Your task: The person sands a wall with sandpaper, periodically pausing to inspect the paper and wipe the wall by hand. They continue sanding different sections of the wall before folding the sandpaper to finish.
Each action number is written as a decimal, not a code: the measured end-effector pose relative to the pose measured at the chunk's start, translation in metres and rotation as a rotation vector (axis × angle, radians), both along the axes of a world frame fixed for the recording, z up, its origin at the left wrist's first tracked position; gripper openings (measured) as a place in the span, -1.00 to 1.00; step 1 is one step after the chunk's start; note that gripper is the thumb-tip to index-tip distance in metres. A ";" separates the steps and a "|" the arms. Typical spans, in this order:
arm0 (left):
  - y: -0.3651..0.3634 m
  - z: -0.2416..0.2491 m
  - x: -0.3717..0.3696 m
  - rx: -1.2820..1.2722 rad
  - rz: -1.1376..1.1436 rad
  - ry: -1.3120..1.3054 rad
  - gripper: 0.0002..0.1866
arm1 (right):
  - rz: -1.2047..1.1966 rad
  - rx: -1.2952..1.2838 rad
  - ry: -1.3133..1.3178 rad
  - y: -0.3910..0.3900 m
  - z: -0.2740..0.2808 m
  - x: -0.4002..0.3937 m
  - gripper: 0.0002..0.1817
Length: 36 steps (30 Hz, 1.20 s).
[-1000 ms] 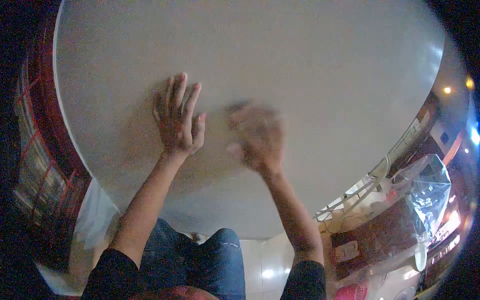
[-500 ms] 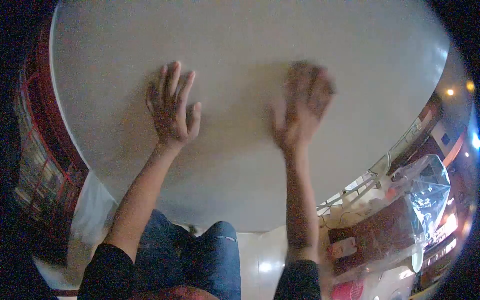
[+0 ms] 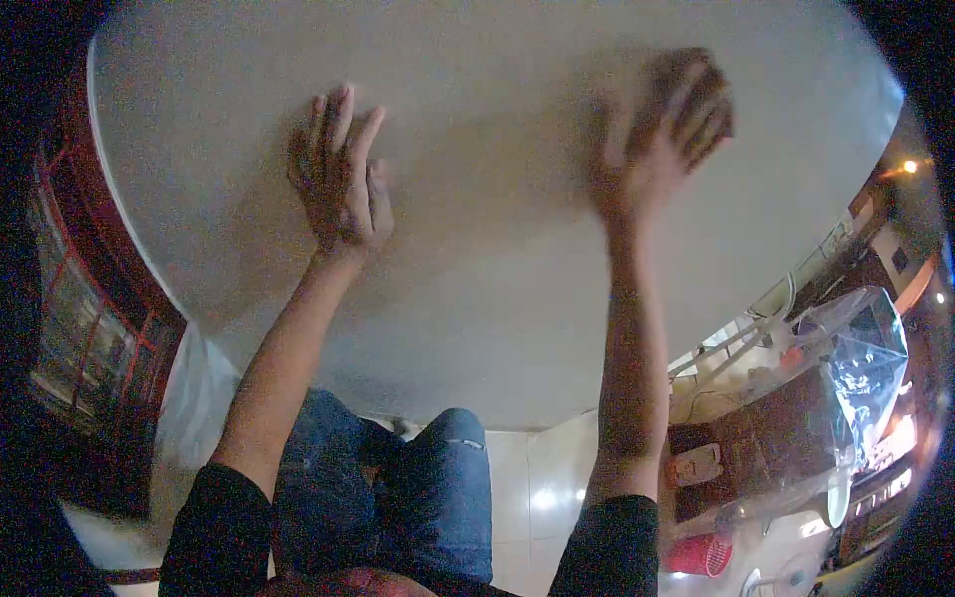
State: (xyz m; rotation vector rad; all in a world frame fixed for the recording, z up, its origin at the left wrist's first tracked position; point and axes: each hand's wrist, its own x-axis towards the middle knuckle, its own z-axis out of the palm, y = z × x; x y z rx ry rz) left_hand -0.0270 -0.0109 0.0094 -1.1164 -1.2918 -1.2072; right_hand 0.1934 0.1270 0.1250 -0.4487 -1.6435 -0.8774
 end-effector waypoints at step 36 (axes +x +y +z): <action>-0.003 0.000 -0.004 -0.054 0.041 0.041 -0.51 | -0.076 -0.326 0.006 -0.002 -0.090 0.047 -0.17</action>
